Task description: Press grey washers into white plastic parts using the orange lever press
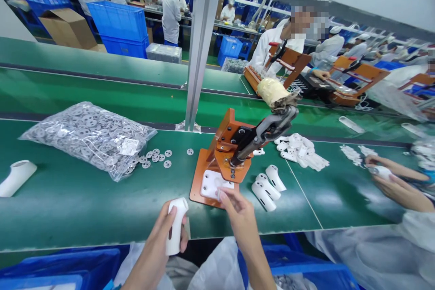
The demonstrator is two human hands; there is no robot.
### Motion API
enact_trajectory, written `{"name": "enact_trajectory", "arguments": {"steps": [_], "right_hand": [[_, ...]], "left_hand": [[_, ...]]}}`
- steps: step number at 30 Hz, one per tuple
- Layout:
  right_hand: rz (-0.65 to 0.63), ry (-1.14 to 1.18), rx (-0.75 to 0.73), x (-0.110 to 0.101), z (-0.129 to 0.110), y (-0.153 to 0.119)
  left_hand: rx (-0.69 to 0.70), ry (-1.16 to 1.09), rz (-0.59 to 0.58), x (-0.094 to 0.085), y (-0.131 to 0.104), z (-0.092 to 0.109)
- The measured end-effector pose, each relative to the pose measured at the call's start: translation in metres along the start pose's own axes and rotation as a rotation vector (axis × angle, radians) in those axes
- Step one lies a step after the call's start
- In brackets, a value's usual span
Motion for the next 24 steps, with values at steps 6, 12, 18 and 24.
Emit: {"name": "enact_trajectory", "arguments": {"steps": [6, 12, 18, 24], "right_hand": [[-0.053, 0.969, 0.529, 0.006, 0.002, -0.037], [-0.159, 0.968, 0.48, 0.024, -0.007, -0.046], [-0.167, 0.749, 0.428, 0.02, -0.007, -0.05], [0.125, -0.224, -0.089, -0.006, -0.007, -0.024]], "left_hand": [[0.039, 0.085, 0.026, 0.004, 0.004, 0.002], [0.127, 0.226, 0.034, 0.024, 0.009, 0.017], [0.231, 0.335, 0.089, 0.036, 0.016, 0.025], [0.138, 0.419, 0.163, 0.013, 0.024, 0.011]]}}
Point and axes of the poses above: each hand's wrist, its own y-axis towards the middle knuckle, its own x-axis out of the palm, z = x × y, the point moved 1 cm from there along y, towards the middle knuckle, and after that the axes turned 15 degrees about y, right-handed, at the moved point
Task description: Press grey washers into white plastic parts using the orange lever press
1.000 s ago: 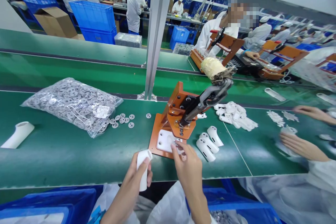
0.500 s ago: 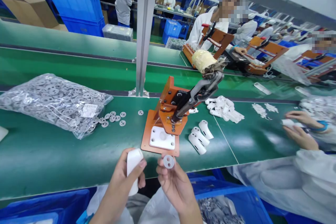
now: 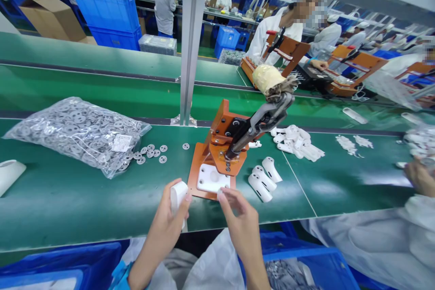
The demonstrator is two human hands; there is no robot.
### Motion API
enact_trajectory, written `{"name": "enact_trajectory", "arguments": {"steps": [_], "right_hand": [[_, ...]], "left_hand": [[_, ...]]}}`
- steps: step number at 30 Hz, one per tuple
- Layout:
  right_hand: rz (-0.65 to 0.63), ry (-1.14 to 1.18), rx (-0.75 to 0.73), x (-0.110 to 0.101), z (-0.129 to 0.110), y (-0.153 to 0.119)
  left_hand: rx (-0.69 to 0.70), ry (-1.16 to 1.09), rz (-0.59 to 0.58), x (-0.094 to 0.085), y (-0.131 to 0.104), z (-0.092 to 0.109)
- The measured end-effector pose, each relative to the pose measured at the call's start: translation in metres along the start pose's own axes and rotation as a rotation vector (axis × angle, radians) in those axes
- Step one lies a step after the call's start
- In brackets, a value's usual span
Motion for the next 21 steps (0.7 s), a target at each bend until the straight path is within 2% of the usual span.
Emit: {"name": "enact_trajectory", "arguments": {"steps": [3, 6, 9, 13, 21], "right_hand": [[0.1, -0.453, -0.258, 0.005, 0.004, 0.023], [0.089, -0.621, -0.359, 0.018, 0.01, 0.04], [0.078, -0.654, -0.361, 0.026, 0.014, 0.047], [0.026, -0.705, -0.343, 0.022, 0.012, 0.05], [-0.119, -0.827, -0.238, 0.014, -0.007, 0.062]], "left_hand": [[-0.016, -0.084, -0.092, -0.005, -0.001, -0.012], [0.011, -0.078, -0.153, -0.006, -0.005, -0.016], [0.027, 0.012, -0.186, -0.005, -0.009, -0.014], [-0.033, 0.063, -0.242, -0.005, -0.011, -0.013], [-0.044, -0.241, -0.519, -0.005, -0.021, -0.012]]}}
Point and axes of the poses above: each hand's wrist, its own y-axis towards the middle knuckle, its own x-axis out of the palm, z = x × y, the point moved 1 cm from there along y, towards the middle knuckle, and after that the axes turned 15 degrees about y, right-handed, at the moved point
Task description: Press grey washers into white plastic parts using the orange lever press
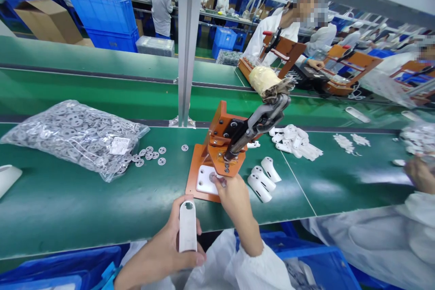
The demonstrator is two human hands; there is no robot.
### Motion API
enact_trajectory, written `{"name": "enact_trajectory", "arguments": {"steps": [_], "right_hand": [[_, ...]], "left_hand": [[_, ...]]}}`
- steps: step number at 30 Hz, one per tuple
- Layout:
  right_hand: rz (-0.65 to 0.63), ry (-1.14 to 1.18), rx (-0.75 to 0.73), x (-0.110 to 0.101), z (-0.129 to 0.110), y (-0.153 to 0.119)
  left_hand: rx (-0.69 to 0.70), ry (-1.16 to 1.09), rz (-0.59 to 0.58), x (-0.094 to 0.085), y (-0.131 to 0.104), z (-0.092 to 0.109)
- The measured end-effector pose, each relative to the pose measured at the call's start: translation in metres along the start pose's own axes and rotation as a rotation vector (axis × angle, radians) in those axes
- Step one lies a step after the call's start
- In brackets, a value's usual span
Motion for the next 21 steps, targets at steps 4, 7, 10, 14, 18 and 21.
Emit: {"name": "enact_trajectory", "arguments": {"steps": [4, 7, 10, 14, 18, 21], "right_hand": [[-0.077, -0.034, 0.013, -0.007, -0.003, 0.013], [-0.12, -0.028, 0.02, -0.011, -0.004, 0.017], [-0.132, 0.004, 0.031, -0.01, -0.005, 0.016], [-0.098, 0.112, 0.02, -0.006, -0.005, 0.011], [-0.057, 0.33, -0.008, -0.014, 0.003, 0.005], [-0.065, 0.508, 0.001, -0.025, 0.011, -0.002]], "left_hand": [[-0.046, 0.038, -0.089, -0.001, -0.001, 0.008], [-0.08, 0.112, -0.088, -0.004, 0.007, 0.014], [-0.032, 0.288, -0.024, -0.005, 0.018, 0.022], [0.178, 0.586, 0.144, -0.001, 0.038, 0.036], [0.379, 0.893, 0.304, 0.0, 0.063, 0.042], [0.477, 0.992, 0.332, 0.001, 0.082, 0.041]]}}
Point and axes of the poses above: each hand's wrist, its own y-axis towards the middle knuckle, its own x-axis out of the palm, z = x × y, the point moved 1 cm from there along y, towards the middle knuckle, and after that the axes turned 15 degrees about y, right-handed, at the moved point
